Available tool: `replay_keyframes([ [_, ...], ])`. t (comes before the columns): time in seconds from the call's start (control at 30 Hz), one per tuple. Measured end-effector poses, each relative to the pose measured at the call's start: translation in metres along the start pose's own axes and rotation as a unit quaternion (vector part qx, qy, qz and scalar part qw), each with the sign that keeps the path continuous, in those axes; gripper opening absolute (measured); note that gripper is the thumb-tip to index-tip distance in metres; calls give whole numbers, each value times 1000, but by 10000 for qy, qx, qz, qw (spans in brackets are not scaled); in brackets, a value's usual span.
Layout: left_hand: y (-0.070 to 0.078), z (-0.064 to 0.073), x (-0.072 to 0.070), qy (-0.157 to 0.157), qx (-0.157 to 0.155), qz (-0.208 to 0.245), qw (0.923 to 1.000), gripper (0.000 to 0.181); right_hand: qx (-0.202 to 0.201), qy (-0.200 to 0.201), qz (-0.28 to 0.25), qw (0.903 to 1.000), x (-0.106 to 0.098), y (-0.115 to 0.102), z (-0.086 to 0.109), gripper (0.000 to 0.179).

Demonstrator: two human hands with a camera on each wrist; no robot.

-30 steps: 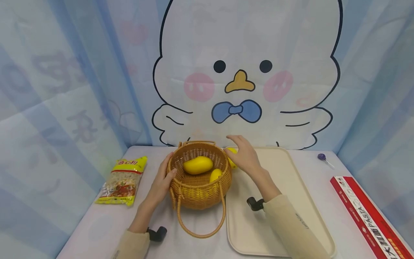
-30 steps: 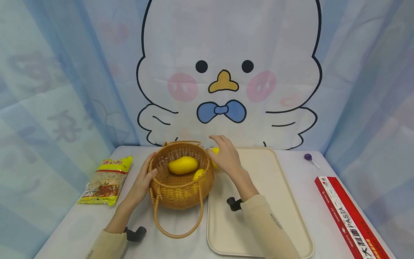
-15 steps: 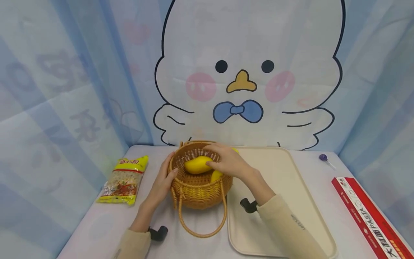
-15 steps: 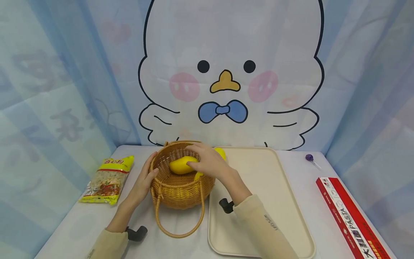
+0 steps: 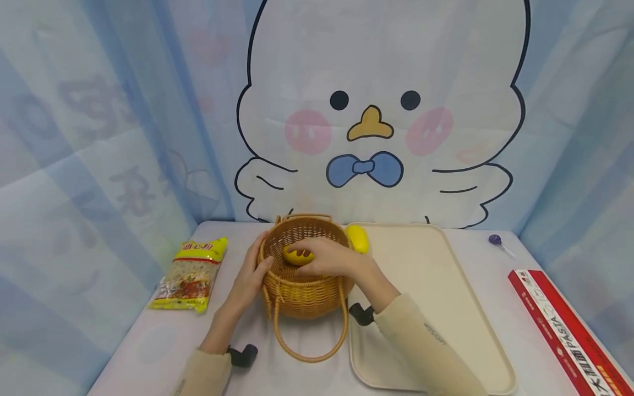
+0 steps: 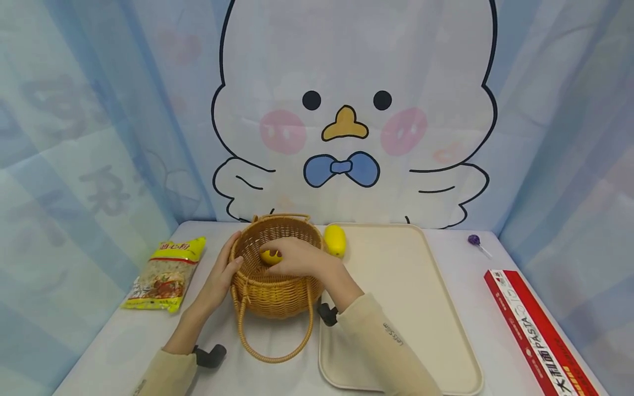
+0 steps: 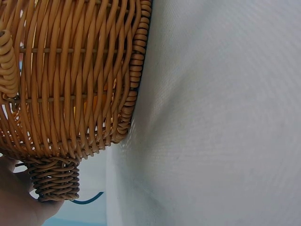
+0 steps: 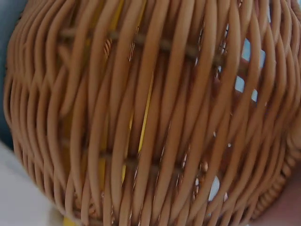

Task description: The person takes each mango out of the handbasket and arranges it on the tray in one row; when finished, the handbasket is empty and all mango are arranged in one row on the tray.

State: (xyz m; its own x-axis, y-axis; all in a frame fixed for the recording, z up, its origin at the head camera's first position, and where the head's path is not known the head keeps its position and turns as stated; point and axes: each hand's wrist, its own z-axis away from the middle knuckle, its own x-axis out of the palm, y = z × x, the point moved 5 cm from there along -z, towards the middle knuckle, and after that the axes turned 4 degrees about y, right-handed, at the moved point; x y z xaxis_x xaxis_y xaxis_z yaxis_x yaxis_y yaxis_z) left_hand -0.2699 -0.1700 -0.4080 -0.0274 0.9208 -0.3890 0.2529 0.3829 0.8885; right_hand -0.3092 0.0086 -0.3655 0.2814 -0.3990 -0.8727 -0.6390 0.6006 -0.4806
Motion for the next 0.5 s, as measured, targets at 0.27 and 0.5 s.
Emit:
replay_keyframes([
  [0.27,-8,-2,1,122,127,-37,9998,62,292,-854,130,9958,16,-3,-10,57],
  [0.5,9,4,-2,46,126,36,9999,63,778,-1566,53,9846,24,0,-12,51],
])
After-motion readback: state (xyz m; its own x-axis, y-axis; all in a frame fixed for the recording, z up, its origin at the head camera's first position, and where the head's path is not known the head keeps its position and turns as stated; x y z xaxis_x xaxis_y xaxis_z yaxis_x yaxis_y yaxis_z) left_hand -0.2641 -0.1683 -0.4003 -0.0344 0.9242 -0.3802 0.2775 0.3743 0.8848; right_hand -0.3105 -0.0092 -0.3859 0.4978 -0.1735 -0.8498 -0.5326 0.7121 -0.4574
